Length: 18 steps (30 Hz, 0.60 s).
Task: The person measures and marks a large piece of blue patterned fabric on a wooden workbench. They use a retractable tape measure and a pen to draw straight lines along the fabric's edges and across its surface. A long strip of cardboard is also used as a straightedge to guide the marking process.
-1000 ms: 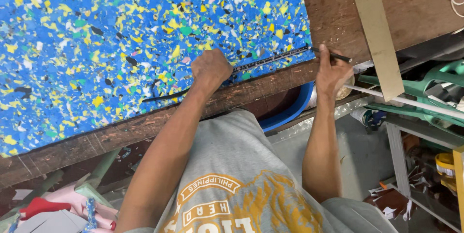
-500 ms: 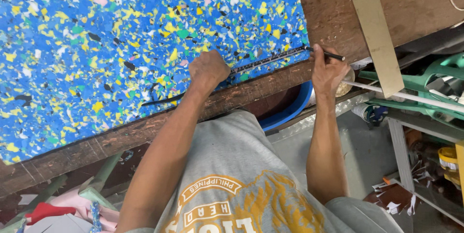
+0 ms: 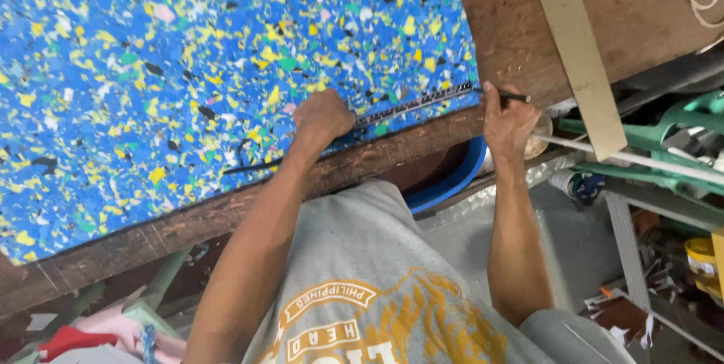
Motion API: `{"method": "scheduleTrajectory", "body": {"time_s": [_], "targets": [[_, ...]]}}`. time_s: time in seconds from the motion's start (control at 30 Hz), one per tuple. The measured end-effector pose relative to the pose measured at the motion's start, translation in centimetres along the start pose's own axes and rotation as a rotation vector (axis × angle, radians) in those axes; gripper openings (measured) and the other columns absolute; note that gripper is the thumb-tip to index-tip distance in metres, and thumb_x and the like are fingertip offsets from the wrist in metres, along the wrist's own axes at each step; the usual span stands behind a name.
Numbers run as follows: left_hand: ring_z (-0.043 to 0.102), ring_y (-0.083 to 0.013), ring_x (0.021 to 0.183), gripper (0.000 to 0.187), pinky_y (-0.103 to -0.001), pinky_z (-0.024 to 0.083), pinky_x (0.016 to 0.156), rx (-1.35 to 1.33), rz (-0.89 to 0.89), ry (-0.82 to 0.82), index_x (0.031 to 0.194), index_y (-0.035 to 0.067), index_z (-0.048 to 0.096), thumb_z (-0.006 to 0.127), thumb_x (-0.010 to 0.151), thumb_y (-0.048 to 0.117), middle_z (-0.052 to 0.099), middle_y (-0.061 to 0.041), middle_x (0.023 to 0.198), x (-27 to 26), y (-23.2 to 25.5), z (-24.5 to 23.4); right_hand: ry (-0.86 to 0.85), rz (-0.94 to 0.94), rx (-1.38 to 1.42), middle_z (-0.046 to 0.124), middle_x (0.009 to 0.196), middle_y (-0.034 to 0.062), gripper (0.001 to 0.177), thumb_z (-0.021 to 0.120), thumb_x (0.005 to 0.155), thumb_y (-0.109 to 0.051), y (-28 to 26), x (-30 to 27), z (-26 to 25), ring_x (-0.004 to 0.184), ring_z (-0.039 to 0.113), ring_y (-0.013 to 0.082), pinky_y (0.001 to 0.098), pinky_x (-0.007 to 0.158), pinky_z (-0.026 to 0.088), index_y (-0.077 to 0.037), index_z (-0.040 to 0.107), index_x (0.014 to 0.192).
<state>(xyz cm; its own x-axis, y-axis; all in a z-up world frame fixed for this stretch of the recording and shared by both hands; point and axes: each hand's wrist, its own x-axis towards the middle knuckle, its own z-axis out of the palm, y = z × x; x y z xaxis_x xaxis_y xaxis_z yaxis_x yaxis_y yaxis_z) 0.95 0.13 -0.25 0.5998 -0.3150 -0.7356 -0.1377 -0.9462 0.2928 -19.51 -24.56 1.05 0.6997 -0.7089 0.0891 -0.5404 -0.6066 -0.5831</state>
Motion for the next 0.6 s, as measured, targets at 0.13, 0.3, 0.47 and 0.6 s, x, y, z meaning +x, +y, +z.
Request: {"method": "scheduleTrajectory", "body": {"time_s": [0.13, 0.3, 0.47, 0.6], "targets": [[0.073, -0.0378, 0.102, 0.040, -0.044, 0.056, 0.088, -0.122, 0.043, -0.043, 0.102, 0.007, 0.079, 0.081, 0.075, 0.037, 0.074, -0.019, 0.108, 0.9, -2.2, -0.3, 0.055, 0.077, 0.290, 0.077, 0.084, 0.0125, 0.023, 0.072, 0.102, -0.017, 0.6, 0.7, 1.4, 0.073, 0.074, 0.0171, 0.0327, 0.069, 0.057, 0.004, 0.074, 0.097], [0.078, -0.0363, 0.086, 0.031, -0.044, 0.058, 0.079, -0.356, 0.254, -0.066, 0.088, 0.009, 0.080, 0.082, 0.072, 0.035, 0.079, -0.017, 0.090, 2.7, -5.3, 1.1, 0.080, -0.027, -0.263, 0.076, 0.080, 0.0198, 0.029, 0.079, 0.103, -0.021, 2.8, -1.0, 1.0, 0.072, 0.069, 0.0263, 0.0395, 0.068, 0.053, 0.005, 0.078, 0.089], [0.073, -0.0362, 0.091, 0.031, -0.045, 0.056, 0.082, -0.264, 0.139, -0.040, 0.090, 0.013, 0.080, 0.087, 0.070, 0.035, 0.075, -0.015, 0.094, 3.4, -5.0, 2.0, 0.091, 0.137, 0.353, 0.078, 0.090, 0.0159, 0.026, 0.072, 0.102, -0.021, 2.9, -0.6, 2.4, 0.078, 0.073, 0.0174, 0.0325, 0.074, 0.058, 0.004, 0.075, 0.100], [0.073, -0.0367, 0.094, 0.032, -0.046, 0.056, 0.085, -0.195, 0.213, -0.037, 0.091, 0.014, 0.082, 0.086, 0.071, 0.039, 0.076, -0.017, 0.098, 3.4, -5.0, 2.5, 0.220, -0.112, -0.056, 0.078, 0.095, 0.0186, 0.028, 0.076, 0.109, -0.019, 3.9, -2.6, 2.4, 0.087, 0.073, 0.0249, 0.0384, 0.082, 0.056, 0.007, 0.077, 0.100]]}}
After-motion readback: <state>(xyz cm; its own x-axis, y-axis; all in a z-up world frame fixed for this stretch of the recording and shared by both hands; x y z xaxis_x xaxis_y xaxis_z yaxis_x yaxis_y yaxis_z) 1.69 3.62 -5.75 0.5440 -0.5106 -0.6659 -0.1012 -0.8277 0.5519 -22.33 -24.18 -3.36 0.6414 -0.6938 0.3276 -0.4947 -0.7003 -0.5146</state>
